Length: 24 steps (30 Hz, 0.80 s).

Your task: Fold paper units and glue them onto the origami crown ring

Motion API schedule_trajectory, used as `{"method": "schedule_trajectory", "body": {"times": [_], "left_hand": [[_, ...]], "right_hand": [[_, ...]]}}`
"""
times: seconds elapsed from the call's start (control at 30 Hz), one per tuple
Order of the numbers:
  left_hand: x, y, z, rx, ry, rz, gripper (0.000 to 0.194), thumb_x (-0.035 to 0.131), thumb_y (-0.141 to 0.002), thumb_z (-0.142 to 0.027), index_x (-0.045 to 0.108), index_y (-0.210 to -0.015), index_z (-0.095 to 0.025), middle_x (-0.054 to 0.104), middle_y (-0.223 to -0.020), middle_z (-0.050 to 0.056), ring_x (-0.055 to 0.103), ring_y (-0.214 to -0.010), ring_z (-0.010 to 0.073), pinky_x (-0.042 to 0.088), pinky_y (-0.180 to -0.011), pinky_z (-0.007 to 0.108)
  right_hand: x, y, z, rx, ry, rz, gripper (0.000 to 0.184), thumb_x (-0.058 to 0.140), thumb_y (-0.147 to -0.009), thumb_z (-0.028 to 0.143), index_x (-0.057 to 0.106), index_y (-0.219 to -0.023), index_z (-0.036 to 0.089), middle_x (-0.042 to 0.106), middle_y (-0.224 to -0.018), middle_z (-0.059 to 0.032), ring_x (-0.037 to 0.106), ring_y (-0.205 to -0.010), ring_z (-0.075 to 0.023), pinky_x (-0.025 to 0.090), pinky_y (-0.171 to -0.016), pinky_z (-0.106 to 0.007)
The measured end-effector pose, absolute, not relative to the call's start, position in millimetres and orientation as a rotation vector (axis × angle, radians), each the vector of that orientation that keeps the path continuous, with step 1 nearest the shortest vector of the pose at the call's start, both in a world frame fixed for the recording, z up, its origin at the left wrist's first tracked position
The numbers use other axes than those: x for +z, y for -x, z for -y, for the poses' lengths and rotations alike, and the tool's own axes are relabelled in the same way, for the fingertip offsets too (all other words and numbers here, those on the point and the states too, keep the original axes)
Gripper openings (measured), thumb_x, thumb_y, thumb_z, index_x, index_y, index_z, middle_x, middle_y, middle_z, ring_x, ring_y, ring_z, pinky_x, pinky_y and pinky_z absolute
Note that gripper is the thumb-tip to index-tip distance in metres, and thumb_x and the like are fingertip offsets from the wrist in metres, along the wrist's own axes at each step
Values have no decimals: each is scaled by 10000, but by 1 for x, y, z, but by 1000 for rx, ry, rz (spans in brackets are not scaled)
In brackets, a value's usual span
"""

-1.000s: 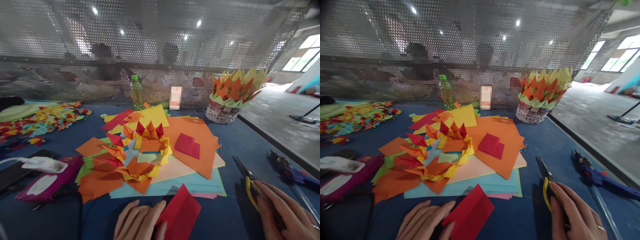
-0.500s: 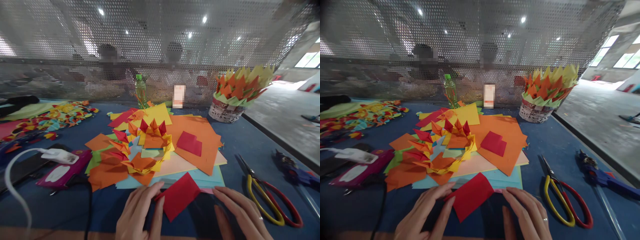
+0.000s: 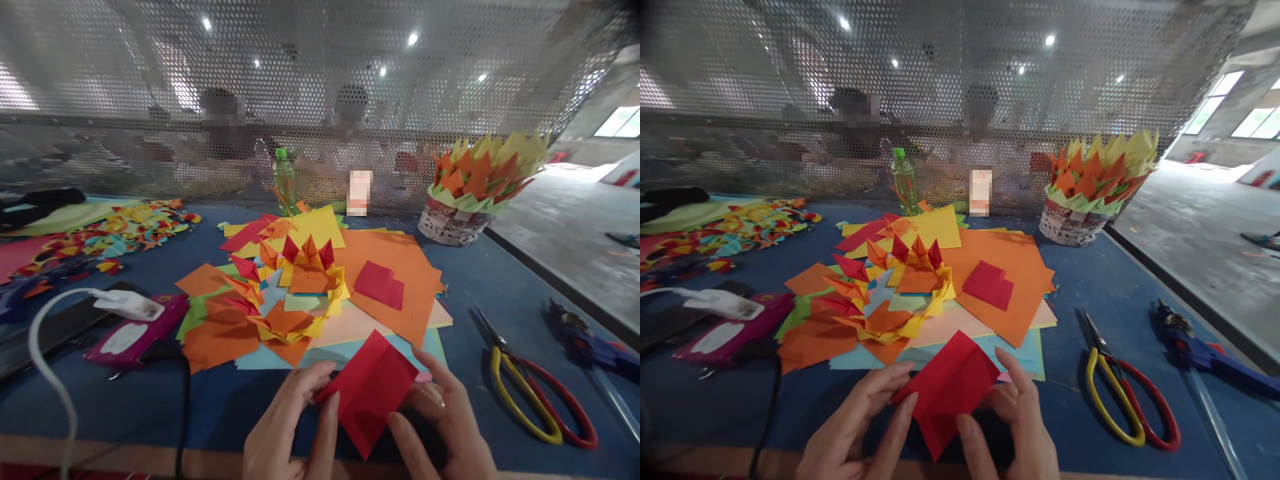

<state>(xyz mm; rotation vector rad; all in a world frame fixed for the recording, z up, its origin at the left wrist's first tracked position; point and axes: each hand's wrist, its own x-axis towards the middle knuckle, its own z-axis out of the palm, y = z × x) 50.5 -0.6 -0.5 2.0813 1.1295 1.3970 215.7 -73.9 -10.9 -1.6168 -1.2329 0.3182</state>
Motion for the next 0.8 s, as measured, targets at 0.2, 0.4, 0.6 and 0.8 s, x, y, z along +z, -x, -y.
{"method": "schedule_trajectory", "body": {"times": [0.2, 0.4, 0.6, 0.8], "left_hand": [[-1, -57, 6, 1322, -2012, -1085, 256, 555, -989, -201, 588, -1236, -260, 730, -890, -31, 727, -764, 92, 588, -770, 150], [-2, -52, -3, 1200, -2112, -1050, 365, 547, -973, -164, 528, -1321, -275, 707, -877, -42, 710, -791, 94, 573, -829, 169], [2, -44, -9, 1187, -2264, -1086, 340, 562, -995, -195, 522, -1323, -275, 732, -972, -15, 741, -880, 95, 573, -851, 150], [2, -36, -15, 1199, -2347, -1061, 330, 562, -1002, -216, 539, -1328, -259, 753, -993, 6, 758, -869, 98, 577, -827, 129]], "right_hand": [[-9, -225, 66, 355, 1545, 1341, 623, 520, -1028, 351, 249, -1578, 243, 797, -1106, -70, 772, -1012, -168, 611, -882, -234], [-7, -245, 65, 170, 1570, 1582, 745, 554, -1009, 255, 143, -1629, 210, 792, -1116, -87, 775, -1013, -191, 626, -900, -273], [-11, -232, 74, 174, 1603, 1489, 639, 518, -1027, 323, 250, -1599, 227, 795, -947, -44, 785, -858, -179, 637, -780, -254], [-12, -243, 77, -377, 1714, 1530, 486, 586, -938, 189, 541, -1417, 262, 681, -1155, -98, 690, -1039, -217, 576, -861, -333]]}}
